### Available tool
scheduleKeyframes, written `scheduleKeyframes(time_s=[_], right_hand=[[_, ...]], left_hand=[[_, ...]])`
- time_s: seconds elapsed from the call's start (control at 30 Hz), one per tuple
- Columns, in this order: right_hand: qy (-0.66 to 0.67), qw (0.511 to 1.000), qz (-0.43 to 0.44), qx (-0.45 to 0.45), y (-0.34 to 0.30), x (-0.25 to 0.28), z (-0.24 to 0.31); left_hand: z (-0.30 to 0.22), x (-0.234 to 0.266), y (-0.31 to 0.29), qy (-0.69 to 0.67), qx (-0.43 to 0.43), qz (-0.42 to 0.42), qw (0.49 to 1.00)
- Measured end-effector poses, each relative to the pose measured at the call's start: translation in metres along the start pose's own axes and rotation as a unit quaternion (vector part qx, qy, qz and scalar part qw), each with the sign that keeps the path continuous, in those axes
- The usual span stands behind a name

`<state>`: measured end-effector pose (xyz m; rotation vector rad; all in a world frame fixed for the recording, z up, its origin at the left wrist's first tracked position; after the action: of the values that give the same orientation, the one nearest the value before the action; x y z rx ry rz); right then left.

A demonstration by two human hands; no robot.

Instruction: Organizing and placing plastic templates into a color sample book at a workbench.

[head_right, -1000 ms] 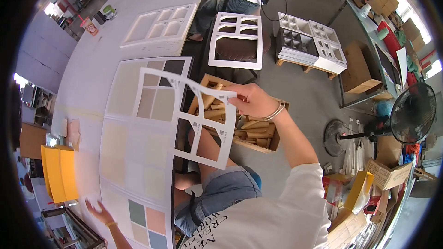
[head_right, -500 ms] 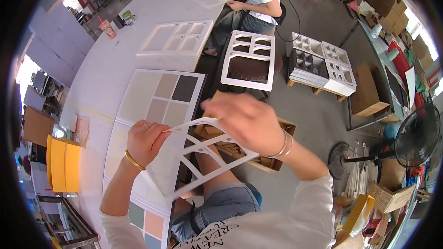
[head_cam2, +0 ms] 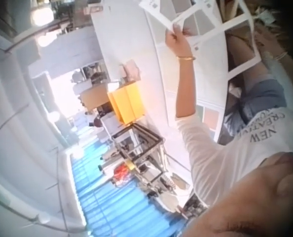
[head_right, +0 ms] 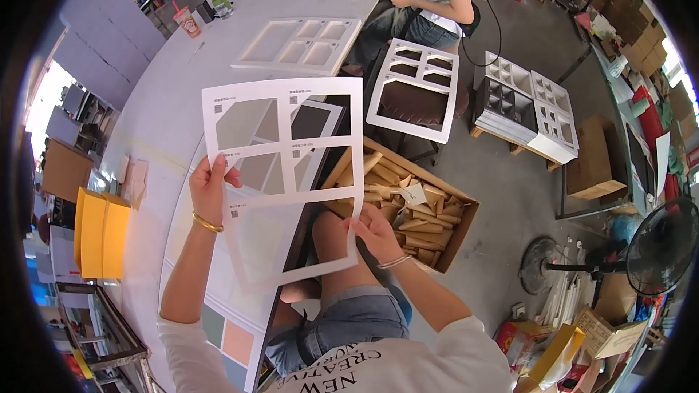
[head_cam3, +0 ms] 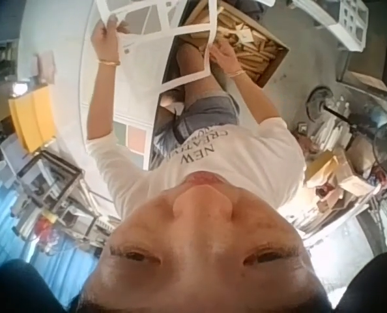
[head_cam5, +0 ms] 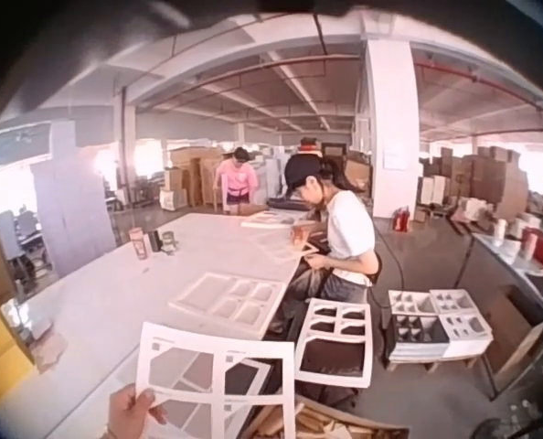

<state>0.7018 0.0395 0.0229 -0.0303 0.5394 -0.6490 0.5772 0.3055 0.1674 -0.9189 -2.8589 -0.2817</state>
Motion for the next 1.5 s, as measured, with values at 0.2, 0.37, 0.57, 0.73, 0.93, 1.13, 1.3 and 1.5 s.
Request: scheduleKeyframes(time_s=[0.2, 0.37, 0.57, 0.73, 0.93, 1.13, 1.3, 1.5], right_hand=[[-0.107, 0.982, -0.141, 0.065, 0.038, 0.001, 0.026], [-0.122, 0.948, -0.258, 0.141, 0.118, 0.092, 0.090], [-0.101, 0.914, -0.393, 0.032, 0.220, 0.225, 0.118], [-0.143, 0.878, -0.457, 0.008, 0.269, 0.291, 0.107], [-0.121, 0.873, -0.472, -0.016, 0.294, 0.323, 0.096], [-0.179, 0.859, -0.476, -0.050, 0.302, 0.335, 0.103], [-0.165, 0.861, -0.481, -0.034, 0.298, 0.331, 0.112], [-0.228, 0.853, -0.467, -0.044, 0.294, 0.326, 0.109]], left_hand=[[0.025, 0.027, -0.001, -0.038, -0.032, 0.003, 0.999], [0.034, 0.061, -0.029, 0.063, -0.008, 0.008, 0.998], [0.101, 0.202, -0.115, 0.129, 0.115, -0.188, 0.967], [0.129, 0.327, -0.232, 0.225, 0.165, -0.398, 0.874], [0.099, 0.398, -0.377, 0.342, 0.252, -0.514, 0.745], [0.096, 0.411, -0.502, 0.381, 0.344, -0.560, 0.651], [0.096, 0.384, -0.519, 0.362, 0.408, -0.567, 0.617], [0.107, 0.391, -0.541, 0.340, 0.420, -0.559, 0.629]])
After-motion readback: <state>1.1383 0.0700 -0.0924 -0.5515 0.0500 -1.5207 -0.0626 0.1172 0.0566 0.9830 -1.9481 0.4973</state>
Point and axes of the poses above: each hand's wrist, its own y-axis towards the middle knuckle, its own x-axis out of the back of the hand, z = x × y, the point moved 1 cm from there along y, towards the middle knuckle, and after that the axes turned 2 degrees about -z, right-handed, at the moved point
